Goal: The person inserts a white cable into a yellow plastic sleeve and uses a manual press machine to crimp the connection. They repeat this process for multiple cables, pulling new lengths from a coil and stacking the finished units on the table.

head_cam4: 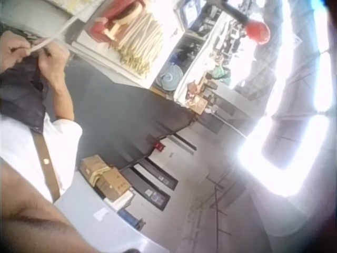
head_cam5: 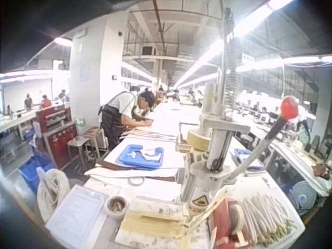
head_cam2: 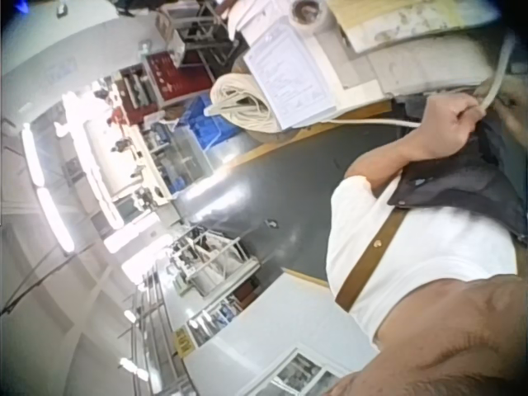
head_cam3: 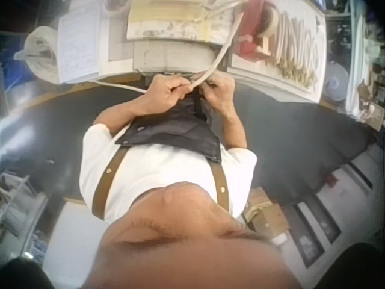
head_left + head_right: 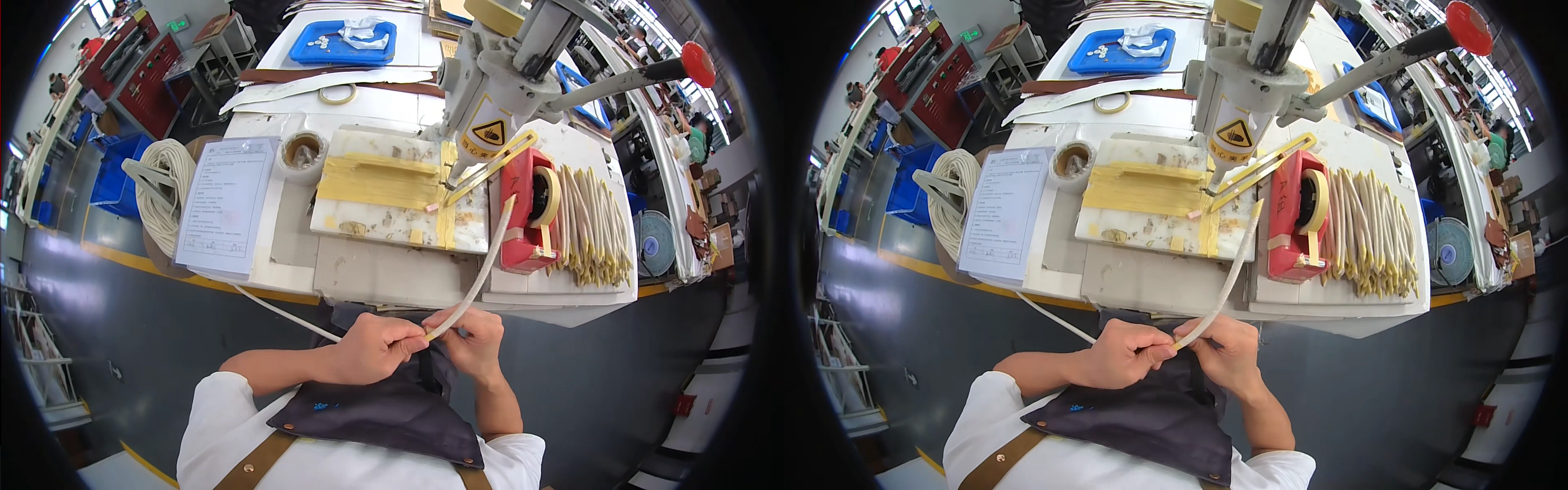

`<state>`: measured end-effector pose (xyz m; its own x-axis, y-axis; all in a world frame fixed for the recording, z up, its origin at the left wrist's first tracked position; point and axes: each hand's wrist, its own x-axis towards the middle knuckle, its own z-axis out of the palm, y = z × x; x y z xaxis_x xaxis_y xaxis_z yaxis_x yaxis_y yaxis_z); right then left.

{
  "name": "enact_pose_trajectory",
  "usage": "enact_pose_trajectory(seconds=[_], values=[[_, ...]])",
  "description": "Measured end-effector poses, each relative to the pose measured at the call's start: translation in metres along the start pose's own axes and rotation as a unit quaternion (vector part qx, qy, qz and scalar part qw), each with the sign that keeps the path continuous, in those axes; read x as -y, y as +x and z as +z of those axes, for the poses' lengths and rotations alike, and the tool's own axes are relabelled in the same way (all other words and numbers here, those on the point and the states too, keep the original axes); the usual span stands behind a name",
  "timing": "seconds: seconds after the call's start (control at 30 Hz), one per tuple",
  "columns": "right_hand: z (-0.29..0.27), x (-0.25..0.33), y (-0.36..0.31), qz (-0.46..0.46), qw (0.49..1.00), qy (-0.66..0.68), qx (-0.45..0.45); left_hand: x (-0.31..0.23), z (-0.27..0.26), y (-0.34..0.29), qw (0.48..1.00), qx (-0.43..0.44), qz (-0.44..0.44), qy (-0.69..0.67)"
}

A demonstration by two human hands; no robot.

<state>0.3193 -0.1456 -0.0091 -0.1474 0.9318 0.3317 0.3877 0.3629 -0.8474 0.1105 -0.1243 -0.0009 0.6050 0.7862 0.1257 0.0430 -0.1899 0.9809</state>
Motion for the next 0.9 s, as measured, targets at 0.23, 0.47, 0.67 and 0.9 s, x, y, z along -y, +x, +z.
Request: enact_pose_trajectory(seconds=[0.23, 0.47, 0.67, 0.9], values=[[0.008, 0.001, -0.008, 0.128, 0.965, 0.229, -0.03, -0.003, -0.018, 0.003, 0.926, 0.162, -0.258, -0.225], [0.006, -0.002, -0.016, 0.203, 0.936, 0.281, -0.058, -0.004, 0.0, -0.002, 0.983, -0.071, 0.099, 0.134], [0.004, 0.02, -0.027, 0.159, 0.879, 0.442, -0.078, 0.017, 0.007, 0.002, 0.893, -0.121, 0.316, 0.297], [-0.004, 0.028, -0.033, 0.326, 0.883, 0.331, -0.068, 0.019, 0.0, 0.005, 0.852, -0.102, 0.368, 0.359]])
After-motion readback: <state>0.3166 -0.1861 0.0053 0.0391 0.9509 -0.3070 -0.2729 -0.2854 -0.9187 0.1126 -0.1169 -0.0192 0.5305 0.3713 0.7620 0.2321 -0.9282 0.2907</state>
